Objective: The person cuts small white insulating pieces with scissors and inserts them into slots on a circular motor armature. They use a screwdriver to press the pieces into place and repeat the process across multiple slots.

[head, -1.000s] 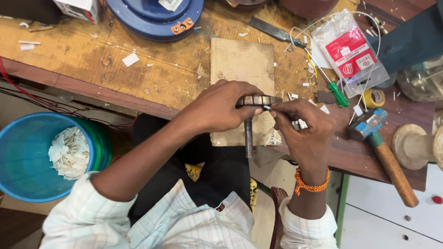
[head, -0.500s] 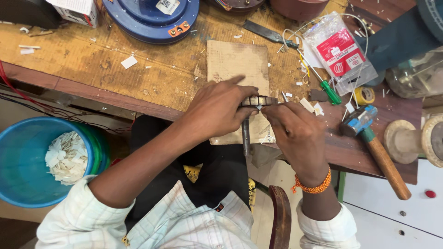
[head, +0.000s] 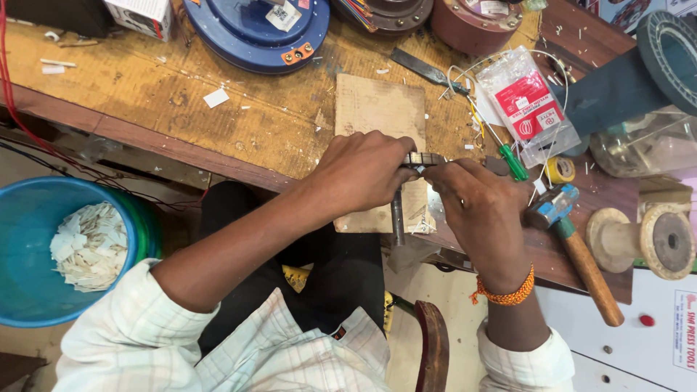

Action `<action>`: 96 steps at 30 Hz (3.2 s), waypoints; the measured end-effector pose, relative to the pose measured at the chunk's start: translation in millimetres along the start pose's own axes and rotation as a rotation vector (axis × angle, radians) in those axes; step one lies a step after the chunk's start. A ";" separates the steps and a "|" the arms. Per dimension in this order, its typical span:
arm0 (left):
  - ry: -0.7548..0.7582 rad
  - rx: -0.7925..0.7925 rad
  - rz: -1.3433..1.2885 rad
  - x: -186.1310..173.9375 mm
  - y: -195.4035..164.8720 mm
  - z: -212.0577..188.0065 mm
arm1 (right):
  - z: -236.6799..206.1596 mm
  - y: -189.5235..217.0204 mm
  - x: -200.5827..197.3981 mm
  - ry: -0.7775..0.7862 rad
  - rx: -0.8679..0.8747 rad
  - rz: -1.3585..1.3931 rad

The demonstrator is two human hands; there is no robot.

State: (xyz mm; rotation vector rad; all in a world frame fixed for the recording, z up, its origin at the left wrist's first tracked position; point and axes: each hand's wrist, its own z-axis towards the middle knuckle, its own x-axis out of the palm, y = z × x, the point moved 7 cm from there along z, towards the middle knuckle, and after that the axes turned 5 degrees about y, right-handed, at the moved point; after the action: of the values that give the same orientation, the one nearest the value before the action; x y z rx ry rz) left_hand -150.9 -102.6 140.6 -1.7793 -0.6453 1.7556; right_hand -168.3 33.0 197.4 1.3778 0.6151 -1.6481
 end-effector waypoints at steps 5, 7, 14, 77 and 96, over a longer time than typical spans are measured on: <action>0.004 0.004 0.013 2.2 1.6 -0.2 | 2.4 -2.2 -0.6 0.002 0.003 0.076; -0.011 0.020 0.013 1.8 1.1 -0.3 | 3.5 -5.4 0.6 0.021 0.027 0.103; -0.027 0.049 0.003 3.0 0.3 1.4 | 6.4 -14.1 1.9 0.041 0.113 0.238; -0.129 0.108 0.018 2.0 3.2 -3.7 | 1.6 10.7 0.4 -0.124 -0.098 0.022; -0.091 0.079 0.044 6.0 6.8 10.1 | -9.9 11.0 24.8 -0.419 -0.224 -0.033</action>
State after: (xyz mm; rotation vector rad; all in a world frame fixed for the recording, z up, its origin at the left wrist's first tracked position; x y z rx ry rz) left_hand -161.0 -103.0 131.6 -1.6799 -0.5687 1.8750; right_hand -153.8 28.0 172.9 0.8323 0.5553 -1.7656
